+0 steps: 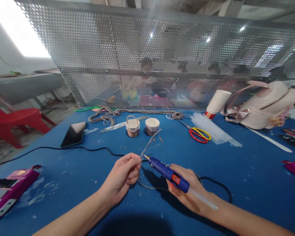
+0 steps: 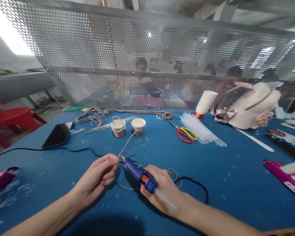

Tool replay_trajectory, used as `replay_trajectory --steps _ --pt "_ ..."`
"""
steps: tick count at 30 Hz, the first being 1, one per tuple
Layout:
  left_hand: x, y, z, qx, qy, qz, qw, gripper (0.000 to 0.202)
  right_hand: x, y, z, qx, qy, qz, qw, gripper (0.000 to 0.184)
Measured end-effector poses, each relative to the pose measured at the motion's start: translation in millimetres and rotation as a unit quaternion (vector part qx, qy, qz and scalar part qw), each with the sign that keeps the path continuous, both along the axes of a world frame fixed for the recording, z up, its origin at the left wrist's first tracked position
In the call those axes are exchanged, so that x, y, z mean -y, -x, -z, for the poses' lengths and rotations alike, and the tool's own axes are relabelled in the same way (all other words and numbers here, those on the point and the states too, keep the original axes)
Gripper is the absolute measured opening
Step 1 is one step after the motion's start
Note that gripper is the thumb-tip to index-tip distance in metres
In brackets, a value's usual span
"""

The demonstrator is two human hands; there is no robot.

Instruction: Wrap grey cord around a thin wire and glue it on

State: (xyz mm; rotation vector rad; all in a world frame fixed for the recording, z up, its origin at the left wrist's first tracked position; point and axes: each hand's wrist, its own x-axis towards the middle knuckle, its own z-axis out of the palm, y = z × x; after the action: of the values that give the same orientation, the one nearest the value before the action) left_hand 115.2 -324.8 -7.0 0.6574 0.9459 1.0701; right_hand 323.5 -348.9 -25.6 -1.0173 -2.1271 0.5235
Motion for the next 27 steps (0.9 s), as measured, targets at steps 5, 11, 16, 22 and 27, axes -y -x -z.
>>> replay_trajectory --steps 5,11,16,22,27 --pt "0.9 0.0 -0.3 0.000 -0.003 0.006 1.000 0.020 1.5 1.9 -5.0 -0.024 -0.008 -0.010 1.000 0.001" --pt "2.2 0.7 -1.0 -0.005 0.004 0.026 1.000 0.017 -0.7 2.0 -1.8 -0.002 -0.003 0.002 1.000 0.005" --pt "1.5 1.1 -1.8 0.007 -0.002 0.038 0.999 0.017 0.3 1.4 0.3 0.004 -0.018 0.012 1.000 0.004" --pt "0.7 3.9 0.2 0.026 0.000 0.056 0.998 0.017 -0.3 0.7 -3.6 -0.001 -0.011 0.003 1.000 0.004" --pt "2.2 2.3 -0.5 0.035 0.007 0.063 0.997 0.017 -0.1 0.9 -3.4 0.002 -0.020 0.003 1.000 0.003"
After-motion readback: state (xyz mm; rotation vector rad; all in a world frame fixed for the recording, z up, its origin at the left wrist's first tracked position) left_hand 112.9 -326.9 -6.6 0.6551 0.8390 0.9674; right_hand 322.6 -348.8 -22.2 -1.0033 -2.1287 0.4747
